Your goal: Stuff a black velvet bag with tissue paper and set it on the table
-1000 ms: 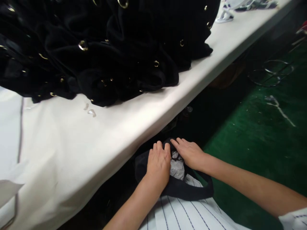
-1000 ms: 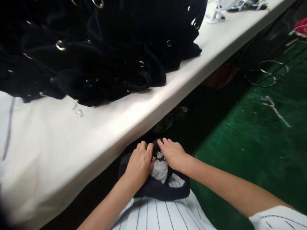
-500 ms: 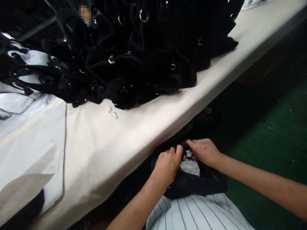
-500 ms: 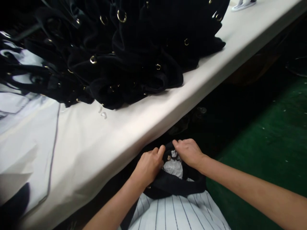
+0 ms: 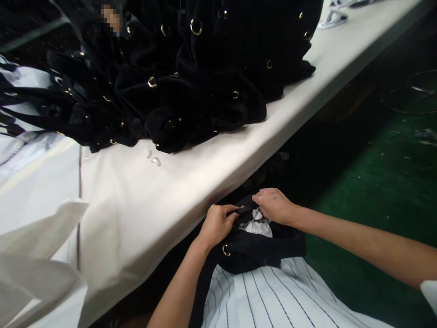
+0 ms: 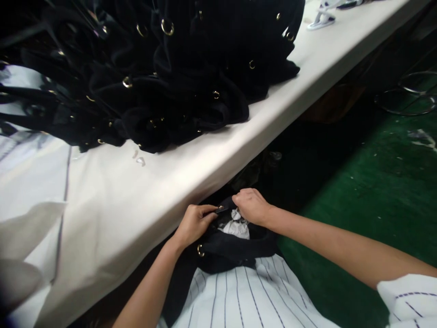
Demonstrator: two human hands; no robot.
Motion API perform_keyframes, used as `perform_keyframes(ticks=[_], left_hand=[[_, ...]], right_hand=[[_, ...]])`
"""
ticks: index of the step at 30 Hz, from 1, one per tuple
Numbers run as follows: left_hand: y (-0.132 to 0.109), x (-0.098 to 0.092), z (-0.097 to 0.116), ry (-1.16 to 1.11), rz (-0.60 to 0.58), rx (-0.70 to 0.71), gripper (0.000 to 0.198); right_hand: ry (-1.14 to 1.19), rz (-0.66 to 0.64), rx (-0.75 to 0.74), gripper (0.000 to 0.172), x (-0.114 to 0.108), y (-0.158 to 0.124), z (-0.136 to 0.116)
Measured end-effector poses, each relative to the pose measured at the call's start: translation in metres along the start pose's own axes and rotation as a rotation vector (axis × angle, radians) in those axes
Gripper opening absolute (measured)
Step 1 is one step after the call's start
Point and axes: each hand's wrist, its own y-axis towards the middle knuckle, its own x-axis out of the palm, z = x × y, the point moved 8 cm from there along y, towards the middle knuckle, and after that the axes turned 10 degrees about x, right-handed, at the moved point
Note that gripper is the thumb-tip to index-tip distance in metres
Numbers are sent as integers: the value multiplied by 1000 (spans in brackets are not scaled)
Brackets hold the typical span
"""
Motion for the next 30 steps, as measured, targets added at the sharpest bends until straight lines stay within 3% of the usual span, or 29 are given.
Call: perform_keyframes(ticks=[6, 10, 13, 17, 20, 23, 25, 28, 30], left_hand=[[-9, -5, -12, -94, 94, -97, 23], [-20, -5, -8, -28, 218, -73, 26], [-26, -4, -1, 35, 257, -30, 24], [-18, -2, 14, 302, 166, 58, 27], [-3, 10, 27, 561, 6, 214, 36], [13, 22, 26, 680, -81, 292, 23], [20, 20, 16, 617, -20, 233, 25], [20, 8, -2, 369, 178, 143, 26], [17, 3, -10, 224, 279, 117, 23]], right_hand=[[169, -4, -41, 23, -9, -1, 1], [541, -61, -20, 25, -12, -5, 10], [614, -132, -8, 24, -12, -8, 12], [358, -119, 18, 39, -11, -3, 4], [229, -84, 27, 25, -7, 8, -8], [220, -80, 18, 12, -1, 20, -17], [241, -94, 17, 17, 2, 25, -16], [321, -143, -29, 31, 5, 25, -12], [411, -189, -90, 26, 5, 22, -11]])
